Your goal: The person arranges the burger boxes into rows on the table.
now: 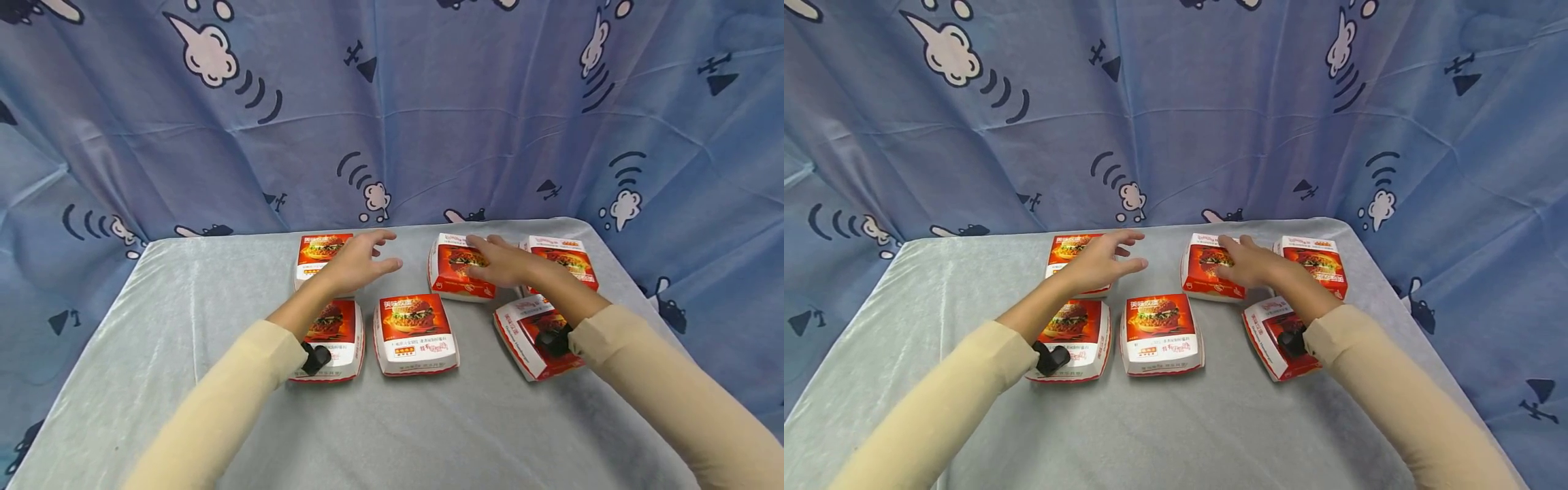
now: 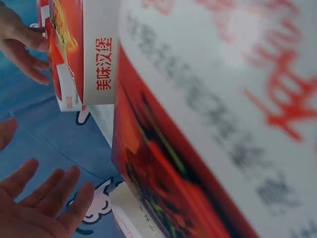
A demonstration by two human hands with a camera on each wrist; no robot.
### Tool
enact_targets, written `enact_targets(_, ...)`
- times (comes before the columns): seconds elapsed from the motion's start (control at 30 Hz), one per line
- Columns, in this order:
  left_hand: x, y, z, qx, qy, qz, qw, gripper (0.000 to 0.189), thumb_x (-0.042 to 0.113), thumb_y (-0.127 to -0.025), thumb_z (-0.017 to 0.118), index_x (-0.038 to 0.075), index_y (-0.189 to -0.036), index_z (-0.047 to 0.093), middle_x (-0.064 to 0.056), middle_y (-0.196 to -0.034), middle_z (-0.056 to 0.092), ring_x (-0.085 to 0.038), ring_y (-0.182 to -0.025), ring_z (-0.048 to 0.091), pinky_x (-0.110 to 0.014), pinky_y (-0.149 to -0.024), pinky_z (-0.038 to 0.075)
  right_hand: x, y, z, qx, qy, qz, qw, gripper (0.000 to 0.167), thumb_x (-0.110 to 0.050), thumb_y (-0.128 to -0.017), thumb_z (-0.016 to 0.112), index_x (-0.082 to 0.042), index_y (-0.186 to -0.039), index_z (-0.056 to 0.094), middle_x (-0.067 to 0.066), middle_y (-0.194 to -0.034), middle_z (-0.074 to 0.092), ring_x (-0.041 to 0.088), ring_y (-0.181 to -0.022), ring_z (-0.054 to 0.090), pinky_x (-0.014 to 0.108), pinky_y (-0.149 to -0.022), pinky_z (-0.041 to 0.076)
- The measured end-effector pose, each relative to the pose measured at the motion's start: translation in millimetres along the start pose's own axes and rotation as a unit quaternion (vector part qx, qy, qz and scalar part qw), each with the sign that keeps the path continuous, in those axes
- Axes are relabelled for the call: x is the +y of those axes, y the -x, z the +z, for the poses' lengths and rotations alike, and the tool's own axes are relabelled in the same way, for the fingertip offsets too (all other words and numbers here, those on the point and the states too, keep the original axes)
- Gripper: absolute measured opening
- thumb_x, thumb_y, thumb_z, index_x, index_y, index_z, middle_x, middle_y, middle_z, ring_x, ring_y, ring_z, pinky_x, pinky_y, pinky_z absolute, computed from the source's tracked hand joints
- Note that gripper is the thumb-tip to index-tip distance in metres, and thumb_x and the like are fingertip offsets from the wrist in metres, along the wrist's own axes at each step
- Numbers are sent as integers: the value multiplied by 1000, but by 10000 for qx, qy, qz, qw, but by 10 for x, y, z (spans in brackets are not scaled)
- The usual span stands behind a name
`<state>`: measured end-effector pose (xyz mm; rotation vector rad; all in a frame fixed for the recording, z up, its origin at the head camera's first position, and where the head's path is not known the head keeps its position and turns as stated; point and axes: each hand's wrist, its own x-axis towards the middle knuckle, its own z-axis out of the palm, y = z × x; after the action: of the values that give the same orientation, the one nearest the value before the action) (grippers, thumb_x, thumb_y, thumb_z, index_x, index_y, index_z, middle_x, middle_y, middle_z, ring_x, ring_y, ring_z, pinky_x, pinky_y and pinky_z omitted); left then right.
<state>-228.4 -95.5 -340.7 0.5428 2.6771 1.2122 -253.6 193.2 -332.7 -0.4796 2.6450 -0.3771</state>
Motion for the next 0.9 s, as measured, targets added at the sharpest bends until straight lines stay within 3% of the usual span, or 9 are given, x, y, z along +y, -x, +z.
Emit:
enact_targets(0.23,11,-60,24,-372,-65,-193,9991,59,30,-94,68,9,-146,49,-14,-148,48,-34,-124,56,-43,-99,49,-133,-116,-11,17,62,-14,10000,75,-35,-101,54,0,-157,18,38,-149,23,55,-132,36,70,-105,30)
enact_targets(0.63,33,-104,35,-821,-404,-313,9953,62,26,-96,64,2,-150,42,-13,-152,44,-29,-138,43,-41,-113,36,-249,-295,33,197,4,-168,9997,74,-35,-101,55,0,-156,21,38,-154,18,54,-140,25,68,-109,26)
enact_targets(0.77,44,-96,42,-921,-445,-387,9940,62,25,-97,63,2,-151,40,-14,-153,43,-29,-136,45,-40,-112,36,-312,-330,66,270,5,-190,9995,73,-37,-100,55,-1,-156,23,36,-155,19,54,-138,29,69,-107,29)
enact_targets(0.9,52,-95,54,-1043,-374,-439,9929,63,25,-98,62,3,-152,38,-14,-153,42,-29,-142,38,-41,-115,31,-369,-359,98,303,-52,-203,9993,73,-37,-100,56,-2,-156,24,35,-154,21,53,-135,35,68,-106,32)
